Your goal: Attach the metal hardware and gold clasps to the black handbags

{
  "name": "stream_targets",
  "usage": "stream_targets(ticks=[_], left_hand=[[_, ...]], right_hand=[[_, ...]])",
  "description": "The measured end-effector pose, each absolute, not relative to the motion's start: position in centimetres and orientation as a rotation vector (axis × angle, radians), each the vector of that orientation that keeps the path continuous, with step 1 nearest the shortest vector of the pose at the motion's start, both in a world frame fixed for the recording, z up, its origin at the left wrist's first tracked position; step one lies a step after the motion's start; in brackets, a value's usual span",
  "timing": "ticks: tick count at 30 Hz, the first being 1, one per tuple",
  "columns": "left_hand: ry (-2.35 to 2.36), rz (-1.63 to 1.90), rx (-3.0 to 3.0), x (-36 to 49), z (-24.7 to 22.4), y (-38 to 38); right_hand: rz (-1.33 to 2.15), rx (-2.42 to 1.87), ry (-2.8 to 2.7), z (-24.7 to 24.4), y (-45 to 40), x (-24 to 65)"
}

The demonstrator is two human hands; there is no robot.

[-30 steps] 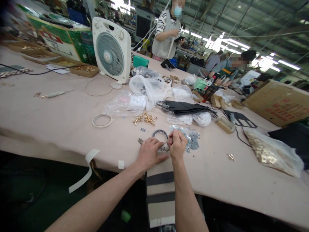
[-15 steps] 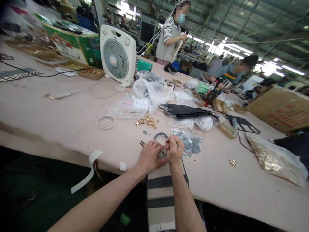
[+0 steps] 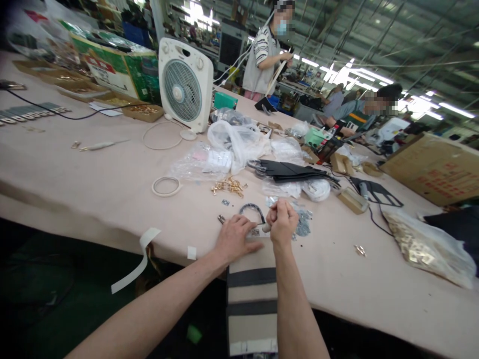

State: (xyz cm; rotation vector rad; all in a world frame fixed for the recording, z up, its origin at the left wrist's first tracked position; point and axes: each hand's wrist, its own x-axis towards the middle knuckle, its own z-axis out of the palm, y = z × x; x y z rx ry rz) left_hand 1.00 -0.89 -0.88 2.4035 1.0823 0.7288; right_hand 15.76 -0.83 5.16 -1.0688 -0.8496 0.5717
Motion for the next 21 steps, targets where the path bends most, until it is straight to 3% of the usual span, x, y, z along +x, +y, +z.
stream_targets(ticks=[12,21], left_hand=[[1.117,0.638,2.515,1.4,-0.4,-1.2],[1.094,0.624,2.509,1.0,-0.5,-0.9]], right_hand=[[0.819,-1.192,-0.770,3.3,1.7,15.5],[0.547,-1.182,-0.896,3.1,-0.5,14.1]])
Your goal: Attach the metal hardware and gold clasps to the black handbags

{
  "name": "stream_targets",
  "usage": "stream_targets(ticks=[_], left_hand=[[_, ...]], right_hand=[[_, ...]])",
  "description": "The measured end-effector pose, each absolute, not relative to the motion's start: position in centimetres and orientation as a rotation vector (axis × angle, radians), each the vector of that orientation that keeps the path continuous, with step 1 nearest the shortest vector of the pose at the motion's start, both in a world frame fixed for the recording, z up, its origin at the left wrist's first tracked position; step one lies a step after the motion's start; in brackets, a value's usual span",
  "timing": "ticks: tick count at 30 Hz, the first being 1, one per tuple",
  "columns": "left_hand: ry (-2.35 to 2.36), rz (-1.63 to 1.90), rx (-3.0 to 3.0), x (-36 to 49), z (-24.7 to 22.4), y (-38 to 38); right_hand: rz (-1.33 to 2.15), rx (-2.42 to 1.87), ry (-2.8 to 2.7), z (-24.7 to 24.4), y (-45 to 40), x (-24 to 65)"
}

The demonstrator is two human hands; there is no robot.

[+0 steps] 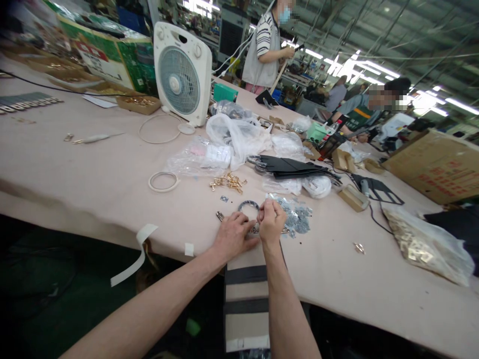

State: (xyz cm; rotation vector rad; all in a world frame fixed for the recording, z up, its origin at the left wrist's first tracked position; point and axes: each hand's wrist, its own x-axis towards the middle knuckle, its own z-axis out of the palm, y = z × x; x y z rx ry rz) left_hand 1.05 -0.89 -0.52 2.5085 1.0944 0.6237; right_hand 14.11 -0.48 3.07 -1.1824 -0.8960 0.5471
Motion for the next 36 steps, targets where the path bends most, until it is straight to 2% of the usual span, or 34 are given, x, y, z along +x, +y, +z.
stream_targets(ticks=[8,19,36], left_hand=[[1.086,0.610,2.506,1.3,-0.3,-1.3],[0.962,0.638,2.452,0.2,-0.8,-0.6],[0.986,0.633,2.305,1.4,-0.4,2.7]], right_hand=[[0.539,-1.281,-0.998,2.8,-1.0,14.3],[0.492,-0.960,-0.716,4.2,-3.3,16.8],[0.630,-1.063,-0.800,3.6,-0.6,15.6]])
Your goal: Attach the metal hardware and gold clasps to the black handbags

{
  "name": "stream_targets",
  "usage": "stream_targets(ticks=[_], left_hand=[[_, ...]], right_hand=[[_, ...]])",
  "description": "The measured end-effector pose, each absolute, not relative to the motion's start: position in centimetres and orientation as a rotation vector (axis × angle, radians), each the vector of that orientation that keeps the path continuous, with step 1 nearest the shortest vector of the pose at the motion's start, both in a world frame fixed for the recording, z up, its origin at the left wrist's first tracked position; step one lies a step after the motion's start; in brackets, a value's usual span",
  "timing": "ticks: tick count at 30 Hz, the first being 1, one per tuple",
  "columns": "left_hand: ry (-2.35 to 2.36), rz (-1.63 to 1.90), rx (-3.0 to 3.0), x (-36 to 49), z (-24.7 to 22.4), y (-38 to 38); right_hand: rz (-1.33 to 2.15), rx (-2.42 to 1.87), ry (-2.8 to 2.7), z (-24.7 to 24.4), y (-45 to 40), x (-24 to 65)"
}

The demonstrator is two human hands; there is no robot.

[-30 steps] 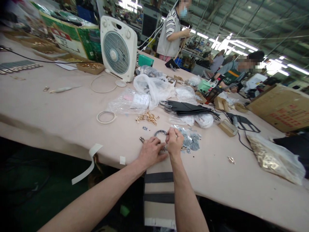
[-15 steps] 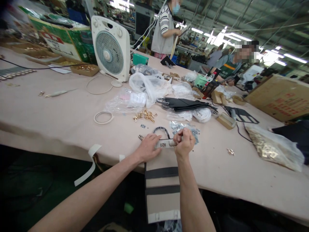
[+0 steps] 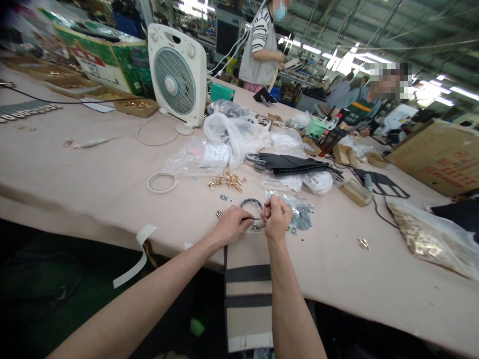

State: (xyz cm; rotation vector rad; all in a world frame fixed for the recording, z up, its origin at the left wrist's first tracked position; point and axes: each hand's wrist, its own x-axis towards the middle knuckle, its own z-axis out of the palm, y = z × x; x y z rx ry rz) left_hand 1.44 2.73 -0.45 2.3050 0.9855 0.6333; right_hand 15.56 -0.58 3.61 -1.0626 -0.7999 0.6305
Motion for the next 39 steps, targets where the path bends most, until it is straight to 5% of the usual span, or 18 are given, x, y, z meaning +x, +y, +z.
stream_targets(ticks=[32,39], left_hand=[[0.970,0.561,2.586,0.8,-0.8,1.8],[0.969,0.552,2.533,0.5,-1.0,0.9]], right_hand=[[0.449,-1.306,-1.001,2.2,0.0,13.7],[0.688,-1.161,-0.821,3.4,-0.4,15.3]])
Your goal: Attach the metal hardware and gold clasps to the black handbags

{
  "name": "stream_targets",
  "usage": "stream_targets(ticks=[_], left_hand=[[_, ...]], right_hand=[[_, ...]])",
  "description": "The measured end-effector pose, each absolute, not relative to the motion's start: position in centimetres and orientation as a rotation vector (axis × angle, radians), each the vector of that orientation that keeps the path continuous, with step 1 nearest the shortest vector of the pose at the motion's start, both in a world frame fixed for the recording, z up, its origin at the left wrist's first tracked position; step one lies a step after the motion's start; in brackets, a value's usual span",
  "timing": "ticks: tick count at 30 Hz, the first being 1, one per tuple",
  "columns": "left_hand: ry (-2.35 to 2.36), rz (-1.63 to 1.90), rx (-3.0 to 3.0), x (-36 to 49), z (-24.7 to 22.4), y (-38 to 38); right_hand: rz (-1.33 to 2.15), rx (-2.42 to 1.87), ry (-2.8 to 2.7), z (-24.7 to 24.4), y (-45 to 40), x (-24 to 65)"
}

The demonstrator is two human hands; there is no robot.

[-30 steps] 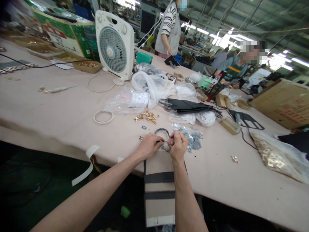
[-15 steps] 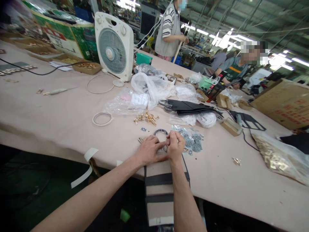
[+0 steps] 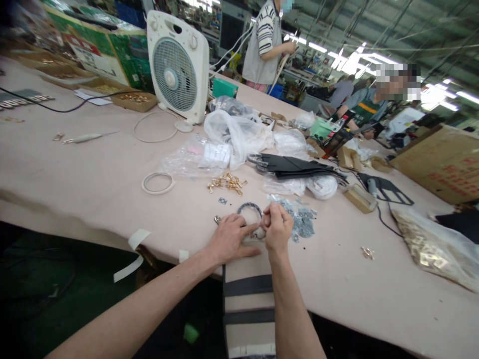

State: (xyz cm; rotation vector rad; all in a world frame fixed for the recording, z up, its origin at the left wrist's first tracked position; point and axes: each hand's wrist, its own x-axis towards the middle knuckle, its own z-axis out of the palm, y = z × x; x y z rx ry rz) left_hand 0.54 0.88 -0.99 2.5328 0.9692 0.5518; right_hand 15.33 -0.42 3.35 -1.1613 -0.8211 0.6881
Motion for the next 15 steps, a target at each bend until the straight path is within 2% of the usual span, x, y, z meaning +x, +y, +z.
stream_targets(ticks=[15], left_hand=[[1.013,0.539,2.595,0.7,-0.9,0.1]], right_hand=[[0.755,-1.215,-0.824,3.6,1.1,14.9]])
